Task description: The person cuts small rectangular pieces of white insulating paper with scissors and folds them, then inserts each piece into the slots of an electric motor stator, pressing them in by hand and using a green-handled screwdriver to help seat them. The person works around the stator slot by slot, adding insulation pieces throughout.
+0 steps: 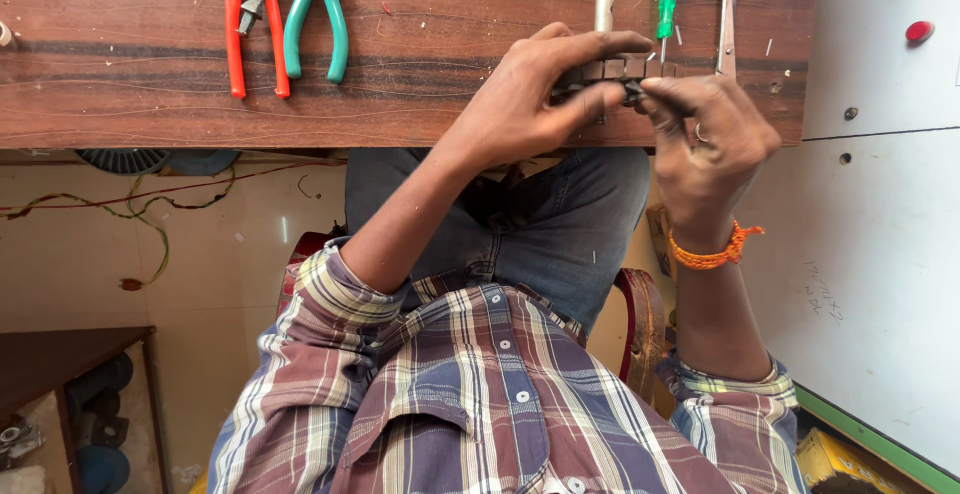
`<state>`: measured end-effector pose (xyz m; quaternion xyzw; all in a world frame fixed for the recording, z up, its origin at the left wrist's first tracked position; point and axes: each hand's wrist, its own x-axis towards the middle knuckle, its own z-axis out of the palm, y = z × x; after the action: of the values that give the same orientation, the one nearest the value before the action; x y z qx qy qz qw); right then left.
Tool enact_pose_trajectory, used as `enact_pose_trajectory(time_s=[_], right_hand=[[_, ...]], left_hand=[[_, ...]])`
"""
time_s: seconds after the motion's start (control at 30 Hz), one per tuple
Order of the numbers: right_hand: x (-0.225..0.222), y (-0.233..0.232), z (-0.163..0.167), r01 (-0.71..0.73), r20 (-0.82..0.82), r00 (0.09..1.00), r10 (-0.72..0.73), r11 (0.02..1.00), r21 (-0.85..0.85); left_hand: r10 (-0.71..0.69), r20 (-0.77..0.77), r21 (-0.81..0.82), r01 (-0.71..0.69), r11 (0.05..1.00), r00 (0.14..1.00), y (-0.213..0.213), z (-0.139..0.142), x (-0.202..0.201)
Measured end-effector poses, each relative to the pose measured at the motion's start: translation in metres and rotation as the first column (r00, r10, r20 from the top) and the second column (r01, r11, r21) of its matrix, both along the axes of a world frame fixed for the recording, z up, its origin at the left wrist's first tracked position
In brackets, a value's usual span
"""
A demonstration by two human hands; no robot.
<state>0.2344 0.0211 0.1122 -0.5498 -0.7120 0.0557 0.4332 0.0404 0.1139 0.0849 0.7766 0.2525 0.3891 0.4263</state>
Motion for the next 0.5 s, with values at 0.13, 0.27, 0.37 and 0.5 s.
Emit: enact_pose_trajectory(time_s=[0.13,0.27,0.37,0.5], right_hand=[[0.007,0.006,0.002,-0.088,-0.164,0.984,0.072,0.992,-0.095],[0.012,0.012,0.010,-0.182,-0.289,0.950,0.116,0.959,-0.216],[0.012,0.014,0.015,-0.179,-0.303,0.949,0.091,0.943,-0.279],[0.012,0.012,0.015,-0.131,-0.243,0.968,0.070,0.960,-0.247]], left_hand=[[0.096,-0.070,-0.223,-0.109,0.969,0.993,-0.010,-0.006,0.007],[0.130,0.017,-0.049,-0.129,0.990,0.991,-0.005,-0.007,0.011],[0.108,-0.187,-0.179,-0.142,0.974,0.976,0.001,0.000,0.016],[0.138,-0.271,-0.104,-0.172,0.980,0.953,-0.005,0.011,0.017]])
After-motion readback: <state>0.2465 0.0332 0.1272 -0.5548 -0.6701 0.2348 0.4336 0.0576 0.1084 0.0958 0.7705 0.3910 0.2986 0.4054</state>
